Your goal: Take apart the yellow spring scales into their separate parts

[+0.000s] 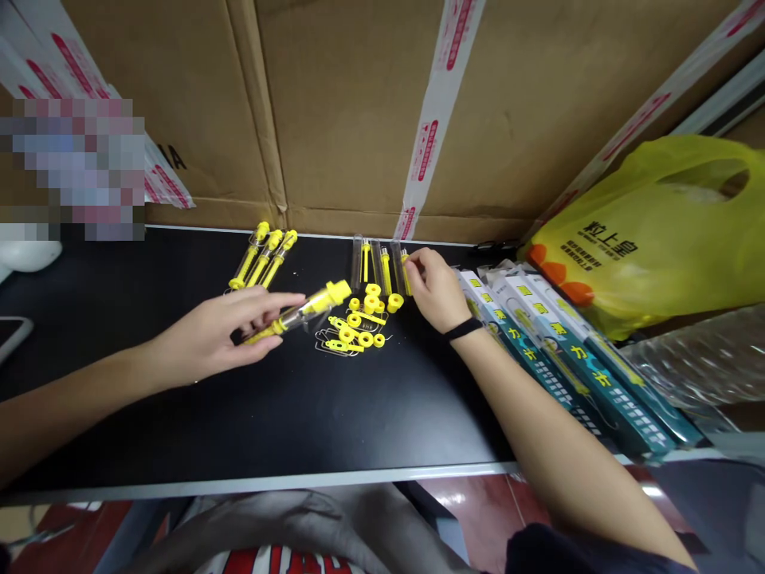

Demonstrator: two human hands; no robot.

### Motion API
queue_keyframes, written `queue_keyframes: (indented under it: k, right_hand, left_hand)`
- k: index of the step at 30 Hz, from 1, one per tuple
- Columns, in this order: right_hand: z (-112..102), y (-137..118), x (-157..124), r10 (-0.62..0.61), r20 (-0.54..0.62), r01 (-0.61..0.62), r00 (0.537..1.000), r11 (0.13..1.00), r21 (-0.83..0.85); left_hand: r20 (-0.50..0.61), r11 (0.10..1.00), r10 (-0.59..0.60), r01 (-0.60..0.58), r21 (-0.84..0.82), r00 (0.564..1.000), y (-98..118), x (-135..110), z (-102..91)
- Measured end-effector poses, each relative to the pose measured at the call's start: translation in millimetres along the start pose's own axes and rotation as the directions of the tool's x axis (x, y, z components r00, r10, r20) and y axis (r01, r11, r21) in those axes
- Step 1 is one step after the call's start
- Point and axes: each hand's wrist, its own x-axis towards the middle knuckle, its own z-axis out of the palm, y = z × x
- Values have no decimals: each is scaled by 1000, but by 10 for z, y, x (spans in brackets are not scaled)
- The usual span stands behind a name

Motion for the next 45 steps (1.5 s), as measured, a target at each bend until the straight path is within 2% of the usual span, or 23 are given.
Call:
queue_keyframes:
  k: [2, 4, 6, 8, 10, 14, 17, 20, 25, 31, 36, 39, 45]
  right_hand:
    - [-58, -220, -88, -52, 9, 50, 999, 990, 130]
    - [-114, -458, -221, -128, 79, 102, 989, 956, 276]
    - [-161, -660, -368, -275, 185, 179, 943, 893, 413]
    - [-193, -793, -492, -400, 242, 262, 884, 853, 452]
    - [-202, -851, -567, -436, 267, 292, 860, 847, 443]
    - [-153, -858, -612, -409, 314, 229, 857, 848, 478]
    - [-93, -886, -643, -414, 365, 193, 834, 838, 510]
    - [-55, -943, -688, -455, 392, 223, 800, 831, 510]
    - [-51, -976, -715, -499, 379, 287, 780, 822, 492]
    - [-49, -938, -698, -463, 391, 264, 795, 845, 465]
    - [-51, -942, -673, -423, 430, 211, 798, 864, 458]
    - [-38, -937, -663, -397, 460, 183, 794, 878, 442]
    - [29, -908, -652, -364, 485, 170, 795, 901, 398]
  left_hand:
    - [36, 997, 72, -73, 27, 997, 5, -84, 57]
    - [39, 991, 111, -113, 70, 993, 17, -132, 98]
    - [24, 979, 144, -146, 144, 989, 37, -156, 122]
    - [10, 962, 170, -168, 215, 985, 55, -169, 135]
    - [8, 952, 190, -186, 243, 982, 67, -180, 144]
    - [-6, 966, 146, -141, 215, 989, 84, -193, 170]
    - [-6, 983, 77, -75, 165, 997, 100, -193, 196]
    - [10, 991, 81, -81, 107, 997, 107, -190, 226]
    - [70, 990, 114, -119, 70, 991, 113, -199, 262]
    - [131, 982, 90, -110, 153, 987, 119, -217, 269]
    - [55, 957, 105, -116, 268, 993, 52, -209, 316]
    - [25, 916, 85, -88, 393, 996, 26, -205, 351]
    - [77, 810, 15, -58, 583, 997, 52, -216, 369]
